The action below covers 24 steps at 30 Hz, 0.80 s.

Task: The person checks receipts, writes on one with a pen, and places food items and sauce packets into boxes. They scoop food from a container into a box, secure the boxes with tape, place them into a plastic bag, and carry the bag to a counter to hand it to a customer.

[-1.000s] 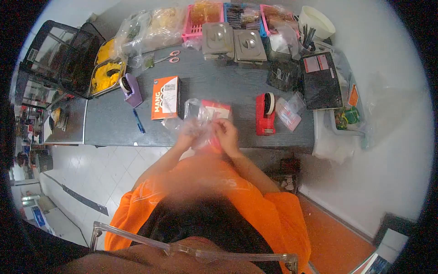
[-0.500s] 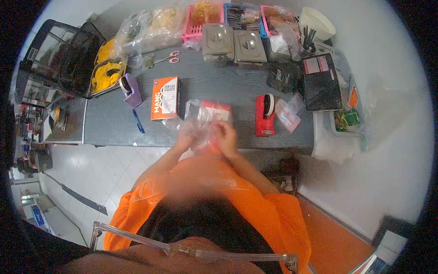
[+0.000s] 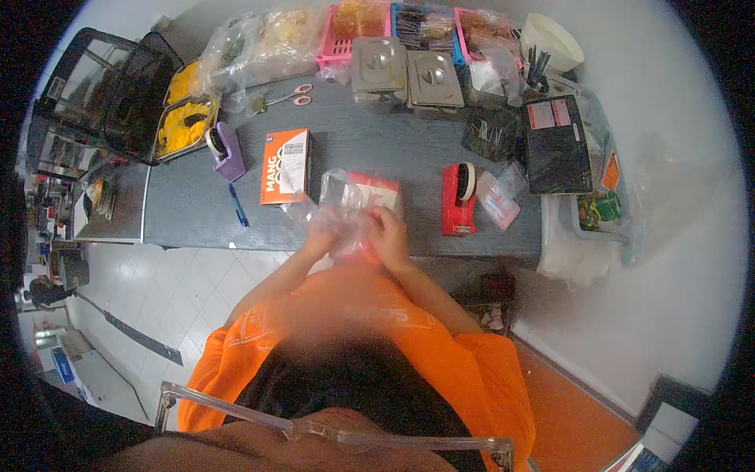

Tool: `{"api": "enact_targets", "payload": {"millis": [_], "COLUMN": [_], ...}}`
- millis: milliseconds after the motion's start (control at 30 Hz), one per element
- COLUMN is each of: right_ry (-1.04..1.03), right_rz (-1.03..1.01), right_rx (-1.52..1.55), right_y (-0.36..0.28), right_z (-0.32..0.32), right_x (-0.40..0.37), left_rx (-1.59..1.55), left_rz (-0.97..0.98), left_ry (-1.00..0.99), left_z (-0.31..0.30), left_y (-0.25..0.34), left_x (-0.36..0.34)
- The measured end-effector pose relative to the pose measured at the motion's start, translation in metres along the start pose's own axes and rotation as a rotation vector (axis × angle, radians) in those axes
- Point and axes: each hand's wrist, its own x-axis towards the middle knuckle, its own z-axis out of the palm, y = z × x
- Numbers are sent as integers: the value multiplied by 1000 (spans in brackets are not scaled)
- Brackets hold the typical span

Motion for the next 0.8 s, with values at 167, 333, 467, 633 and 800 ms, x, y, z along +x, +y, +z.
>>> {"api": "enact_targets", "payload": {"millis": [167,333,467,633,800], "right_ry": [-45,-23,-33,62,304], "right_rz": [1,-79,-85,-75,118], "right_rx": [-42,-81,-65,-92,-11], "right_y": [-12,-15,-13,-8,2], "right_z": [-1,-4,-6,-33,-63], "right_x": [3,6,11,12,-9], "left_rx": [-184,-277,-196,-555,-12], "left_rz": [-71,-119,-116,-220,69], "left_ry": [-50,-46,-88,-10,-11], "left_z": [-2,-1,-3,3,2], "left_y": [8,26,34,28,-24], "left_x": [2,0,-1,4,8]}}
